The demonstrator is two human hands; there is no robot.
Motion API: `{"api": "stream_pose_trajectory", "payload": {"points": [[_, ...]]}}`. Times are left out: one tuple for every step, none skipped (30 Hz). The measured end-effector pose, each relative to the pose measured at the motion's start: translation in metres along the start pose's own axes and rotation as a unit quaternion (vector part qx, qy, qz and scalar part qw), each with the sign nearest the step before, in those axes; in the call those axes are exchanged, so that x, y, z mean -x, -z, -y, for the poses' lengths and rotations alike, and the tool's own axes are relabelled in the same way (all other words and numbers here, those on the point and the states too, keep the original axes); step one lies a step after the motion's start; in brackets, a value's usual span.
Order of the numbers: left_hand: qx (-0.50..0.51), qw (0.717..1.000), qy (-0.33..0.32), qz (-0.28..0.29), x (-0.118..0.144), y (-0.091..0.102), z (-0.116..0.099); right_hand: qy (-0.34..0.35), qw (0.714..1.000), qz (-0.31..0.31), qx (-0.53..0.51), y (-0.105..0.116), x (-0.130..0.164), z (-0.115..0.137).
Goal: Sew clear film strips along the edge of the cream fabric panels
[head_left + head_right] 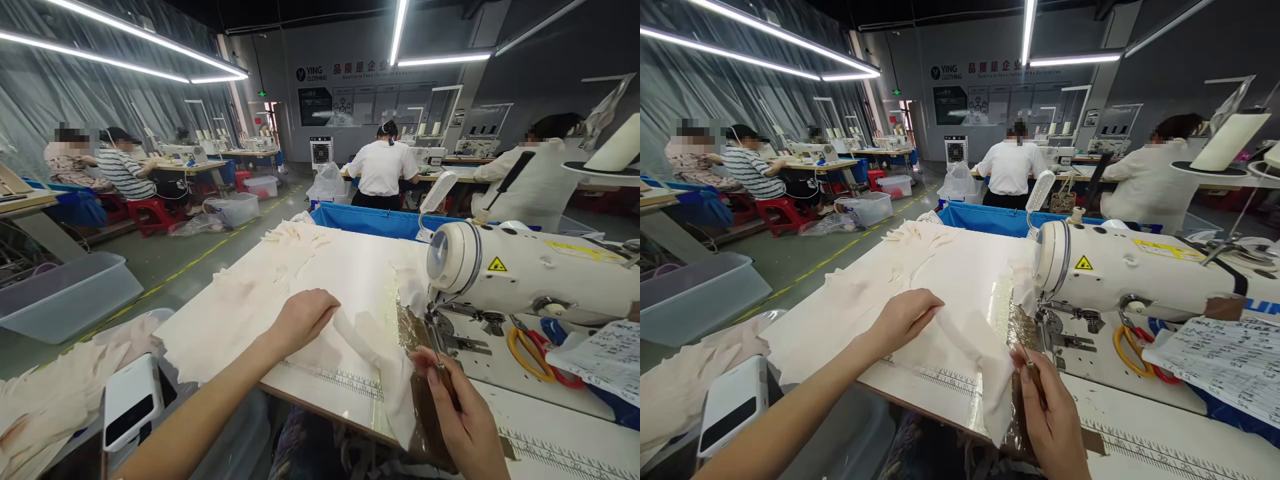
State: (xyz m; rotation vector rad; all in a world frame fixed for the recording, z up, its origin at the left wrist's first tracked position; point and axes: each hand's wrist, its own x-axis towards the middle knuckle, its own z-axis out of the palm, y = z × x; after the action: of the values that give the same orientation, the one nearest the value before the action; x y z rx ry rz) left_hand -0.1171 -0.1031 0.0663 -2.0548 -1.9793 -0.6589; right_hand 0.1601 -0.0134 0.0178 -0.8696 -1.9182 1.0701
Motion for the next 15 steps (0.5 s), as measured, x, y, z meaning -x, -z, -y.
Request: {"api": "stream_pose_trajectory", "payload": {"points": [[0.033, 0.998, -0.032, -0.045, -0.005, 0.003, -0.006, 0.008, 1.0, 0.014, -0.024, -0.003, -0.004, 0.008], [0.062, 0.993, -0.066, -0.079, -0.011, 0.005, -0.013, 0.022, 0.998, 0.036, -0.043, -0.006, -0.009, 0.017], [0.084, 0.987, -0.097, -0.1, -0.017, 0.007, -0.02, 0.037, 0.996, 0.063, -0.06, -0.009, -0.016, 0.026], [0.099, 0.981, -0.124, -0.113, -0.022, 0.008, -0.027, 0.049, 0.991, 0.097, -0.076, -0.012, -0.023, 0.035], [0.11, 0.976, -0.142, -0.122, -0.027, 0.008, -0.033, 0.059, 0.987, 0.118, -0.09, -0.015, -0.03, 0.043], [0.119, 0.973, -0.153, -0.127, -0.032, 0.007, -0.039, 0.068, 0.984, 0.133, -0.097, -0.017, -0.036, 0.051], [0.127, 0.972, -0.153, -0.129, -0.035, 0.005, -0.043, 0.075, 0.982, 0.14, -0.103, -0.018, -0.041, 0.059], [0.135, 0.973, -0.144, -0.123, -0.037, 0.004, -0.047, 0.078, 0.981, 0.139, -0.109, -0.018, -0.044, 0.065], [0.145, 0.975, -0.126, -0.111, -0.039, 0.003, -0.051, 0.078, 0.981, 0.136, -0.116, -0.017, -0.043, 0.071], [0.158, 0.978, -0.105, -0.093, -0.04, 0.003, -0.054, 0.072, 0.981, 0.126, -0.125, -0.013, -0.04, 0.075], [0.176, 0.978, -0.083, -0.07, -0.04, 0.006, -0.059, 0.06, 0.983, 0.11, -0.136, -0.008, -0.033, 0.077], [0.199, 0.977, -0.067, -0.043, -0.04, 0.01, -0.064, 0.048, 0.986, 0.092, -0.133, -0.002, -0.024, 0.078], [0.226, 0.972, -0.06, -0.012, -0.041, 0.015, -0.07, 0.031, 0.991, 0.062, -0.116, 0.005, -0.013, 0.077], [0.257, 0.964, -0.066, 0.024, -0.041, 0.021, -0.078, 0.017, 0.996, 0.04, -0.08, 0.012, -0.001, 0.074], [0.29, 0.951, -0.085, 0.068, -0.041, 0.025, -0.087, 0.027, 0.999, 0.021, 0.0, 0.019, 0.012, 0.07]]}}
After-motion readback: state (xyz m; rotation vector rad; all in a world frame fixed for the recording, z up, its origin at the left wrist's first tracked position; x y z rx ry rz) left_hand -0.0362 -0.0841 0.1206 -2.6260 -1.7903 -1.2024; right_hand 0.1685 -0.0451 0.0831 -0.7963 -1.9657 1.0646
